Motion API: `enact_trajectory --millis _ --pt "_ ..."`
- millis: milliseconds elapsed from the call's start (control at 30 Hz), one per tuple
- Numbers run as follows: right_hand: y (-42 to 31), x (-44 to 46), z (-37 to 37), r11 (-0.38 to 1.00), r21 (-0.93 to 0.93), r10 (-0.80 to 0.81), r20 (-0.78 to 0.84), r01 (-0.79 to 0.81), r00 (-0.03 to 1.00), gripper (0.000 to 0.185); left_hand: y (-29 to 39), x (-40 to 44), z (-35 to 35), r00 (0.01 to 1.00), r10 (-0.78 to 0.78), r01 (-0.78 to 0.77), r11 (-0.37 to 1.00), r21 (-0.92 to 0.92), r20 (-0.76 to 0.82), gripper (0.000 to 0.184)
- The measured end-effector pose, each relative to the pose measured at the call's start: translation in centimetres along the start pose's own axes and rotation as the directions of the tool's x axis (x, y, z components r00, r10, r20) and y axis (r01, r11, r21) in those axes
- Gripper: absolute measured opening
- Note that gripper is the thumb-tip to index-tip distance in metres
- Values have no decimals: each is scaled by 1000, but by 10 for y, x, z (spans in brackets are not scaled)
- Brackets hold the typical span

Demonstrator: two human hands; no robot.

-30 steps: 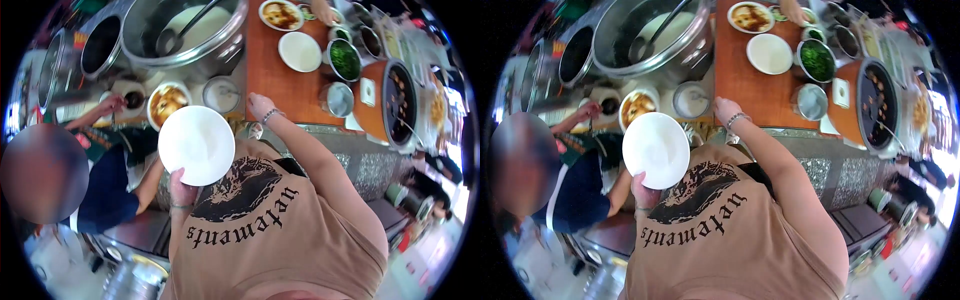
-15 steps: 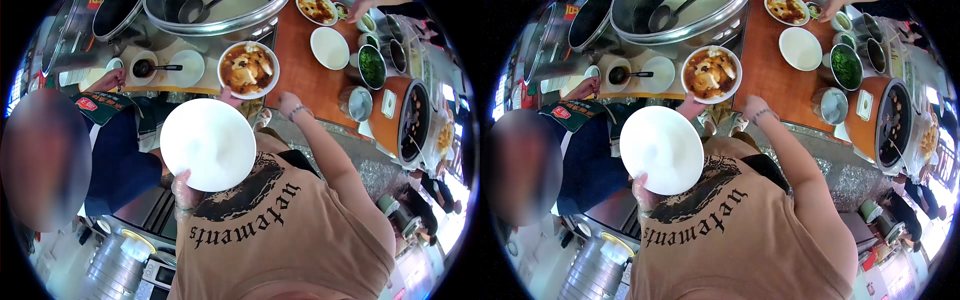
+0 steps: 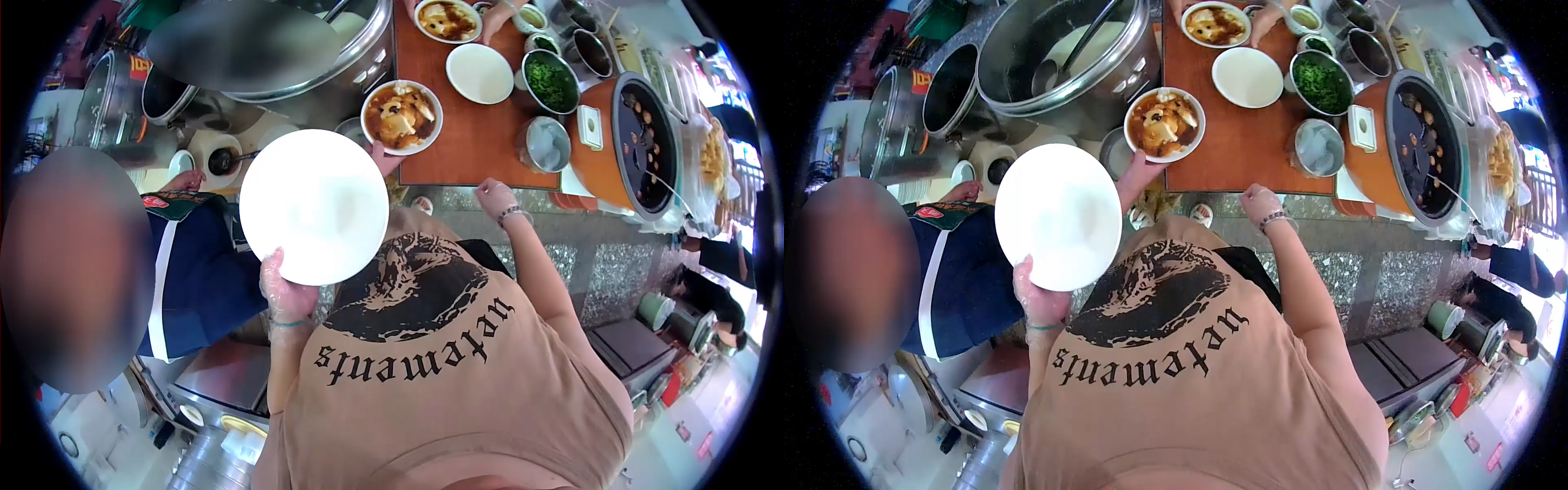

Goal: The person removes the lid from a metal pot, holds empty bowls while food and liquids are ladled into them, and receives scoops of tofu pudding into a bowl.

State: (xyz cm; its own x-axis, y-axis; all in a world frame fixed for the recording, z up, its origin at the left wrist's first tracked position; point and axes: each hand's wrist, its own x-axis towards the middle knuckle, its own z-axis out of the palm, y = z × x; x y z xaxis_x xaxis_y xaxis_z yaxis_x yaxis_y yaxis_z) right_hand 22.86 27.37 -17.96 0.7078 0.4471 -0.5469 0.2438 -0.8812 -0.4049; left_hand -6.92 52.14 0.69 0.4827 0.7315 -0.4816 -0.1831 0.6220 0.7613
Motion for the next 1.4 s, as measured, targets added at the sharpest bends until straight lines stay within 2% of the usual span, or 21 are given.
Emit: enact_trajectory --millis 33,100,233,300,333,400,533,700,833,1067,1133,1267,1333,1400 --pt "2 -3 -3 1000 4 -3 -19 3 1000 29 0 -1 3 1000 9 -9 1000 -3 17 50" --pt "7 -3 -9 1000 14 -13 -26 14 1000 30 1 3 13 998 -58 59 984 -167 14 49" --pt "11 -12 -22 998 54 -36 -66 40 997 32 -4 3 21 991 49 -36 993 -108 123 48" --pt "13 -15 -29 997 62 -38 -72 43 997 32 -1 2 29 989 -102 127 959 -255 106 47" --pt "15 -15 -31 997 70 -35 -58 39 998 33 -2 1 34 989 -96 123 958 -258 115 47" --pt "19 -14 -33 995 101 1 -38 3 999 33 -3 1 41 999 -28 36 955 -293 33 48" --pt "23 -18 -41 991 134 11 -46 -5 999 34 -2 -1 49 997 -29 51 950 -308 75 49" --pt "35 -14 -44 989 148 4 -28 0 1000 34 -7 -2 53 996 67 -49 959 -281 57 51" --pt "39 -9 -42 984 177 3 -42 4 999 34 -8 -3 52 996 83 -68 962 -266 43 52" --pt "25 -3 -44 982 187 -6 2 5 1000 33 -2 -9 55 998 63 -65 965 -256 -16 53" --pt "15 -2 -47 984 179 12 34 -17 999 33 1 -13 55 998 54 -45 966 -253 28 54" --pt "3 11 -41 988 152 -31 119 13 992 33 -1 -10 48 996 76 -87 965 -246 -54 54" --pt "-7 21 -34 977 84 -202 52 198 978 34 3 -11 46 996 66 -77 966 -248 -53 54" --pt "-24 26 -34 975 98 -214 143 201 966 34 9 -19 49 992 56 -81 971 -227 -116 54"
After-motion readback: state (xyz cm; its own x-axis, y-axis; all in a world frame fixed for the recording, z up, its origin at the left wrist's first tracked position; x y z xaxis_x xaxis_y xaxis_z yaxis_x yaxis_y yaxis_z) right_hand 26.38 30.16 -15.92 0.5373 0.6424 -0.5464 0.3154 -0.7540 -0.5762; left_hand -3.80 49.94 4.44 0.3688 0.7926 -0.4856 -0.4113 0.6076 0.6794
